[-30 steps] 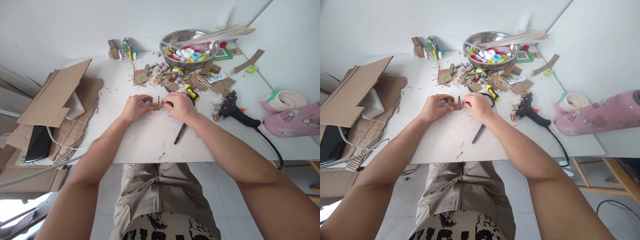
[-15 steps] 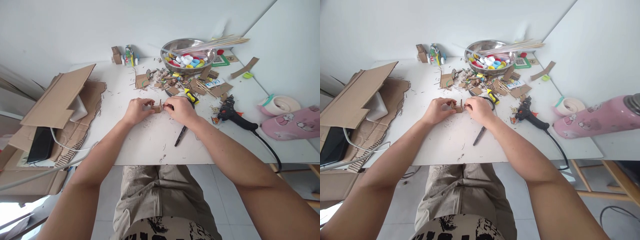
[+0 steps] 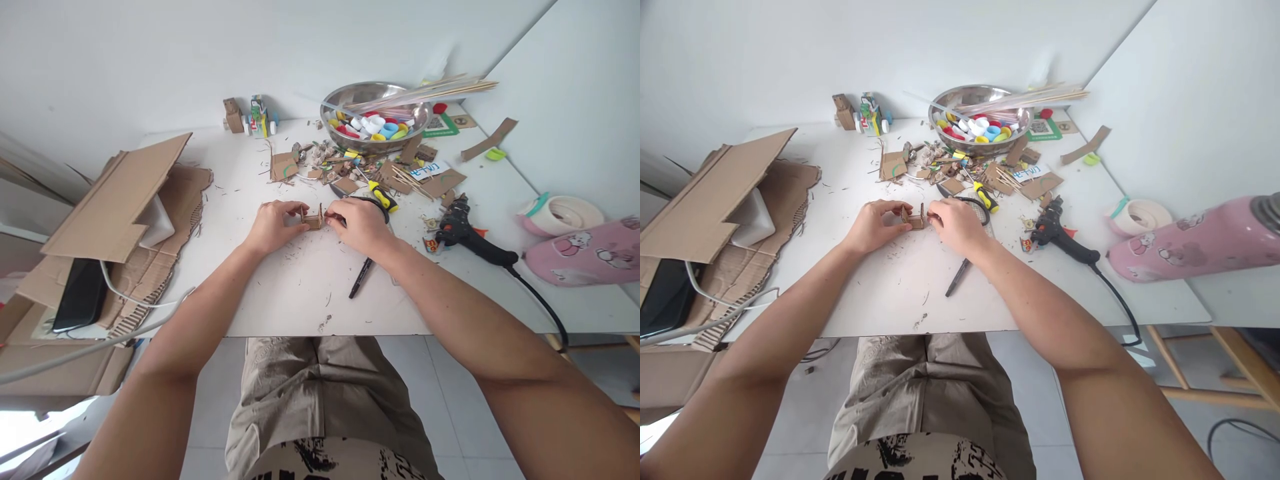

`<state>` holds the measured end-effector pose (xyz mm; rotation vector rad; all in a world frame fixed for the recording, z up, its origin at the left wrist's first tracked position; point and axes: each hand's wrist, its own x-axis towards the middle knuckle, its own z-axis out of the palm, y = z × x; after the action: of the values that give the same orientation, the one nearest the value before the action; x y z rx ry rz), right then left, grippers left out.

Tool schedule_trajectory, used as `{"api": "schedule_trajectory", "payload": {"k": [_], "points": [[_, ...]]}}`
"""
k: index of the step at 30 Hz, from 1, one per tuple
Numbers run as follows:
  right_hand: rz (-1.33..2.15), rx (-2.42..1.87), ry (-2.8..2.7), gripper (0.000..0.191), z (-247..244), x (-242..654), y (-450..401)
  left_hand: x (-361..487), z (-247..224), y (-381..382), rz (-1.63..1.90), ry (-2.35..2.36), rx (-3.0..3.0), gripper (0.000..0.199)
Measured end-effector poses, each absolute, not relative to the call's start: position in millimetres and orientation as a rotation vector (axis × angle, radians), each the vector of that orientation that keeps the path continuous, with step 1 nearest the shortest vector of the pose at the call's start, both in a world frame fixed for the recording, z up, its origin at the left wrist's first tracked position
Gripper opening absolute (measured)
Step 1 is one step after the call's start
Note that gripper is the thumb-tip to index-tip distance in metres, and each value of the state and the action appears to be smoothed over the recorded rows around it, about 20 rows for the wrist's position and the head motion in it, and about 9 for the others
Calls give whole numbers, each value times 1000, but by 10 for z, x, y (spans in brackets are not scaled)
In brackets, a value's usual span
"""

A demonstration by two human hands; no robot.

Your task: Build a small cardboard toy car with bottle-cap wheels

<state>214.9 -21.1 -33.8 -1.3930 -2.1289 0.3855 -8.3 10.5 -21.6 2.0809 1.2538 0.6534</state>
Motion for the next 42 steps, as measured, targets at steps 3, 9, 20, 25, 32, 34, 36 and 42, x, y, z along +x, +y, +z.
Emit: {"api": "schedule_trajectory", "payload": {"k": [3, 9, 20, 25, 32, 34, 36, 42], "points": [[370, -1390, -2128, 13, -344, 2112, -228, -87, -229, 101, 690, 1234, 2017, 37], [345, -1335, -2091, 16, -318, 2140, -242, -93, -187, 63, 772, 1130, 1795, 48], [374, -1287, -2089, 21, -314, 2173, -224, -50, -179, 17, 810, 1106, 1693, 42], [369, -1290, -2082, 21, -328, 2186, -210, -45, -176, 15, 815, 1111, 1700, 41], [385, -1302, -2095, 22, -316, 2188, -213, -40, -180, 13, 825, 1120, 1700, 40], [392, -1303, -2098, 22, -316, 2184, -210, -38, -175, 10, 825, 1124, 1704, 39], [397, -1310, -2106, 22, -320, 2180, -207, -36, -168, 8, 818, 1130, 1715, 38], [395, -1349, -2139, 21, -330, 2200, -214, -56, -164, 27, 742, 1231, 1872, 40]]}}
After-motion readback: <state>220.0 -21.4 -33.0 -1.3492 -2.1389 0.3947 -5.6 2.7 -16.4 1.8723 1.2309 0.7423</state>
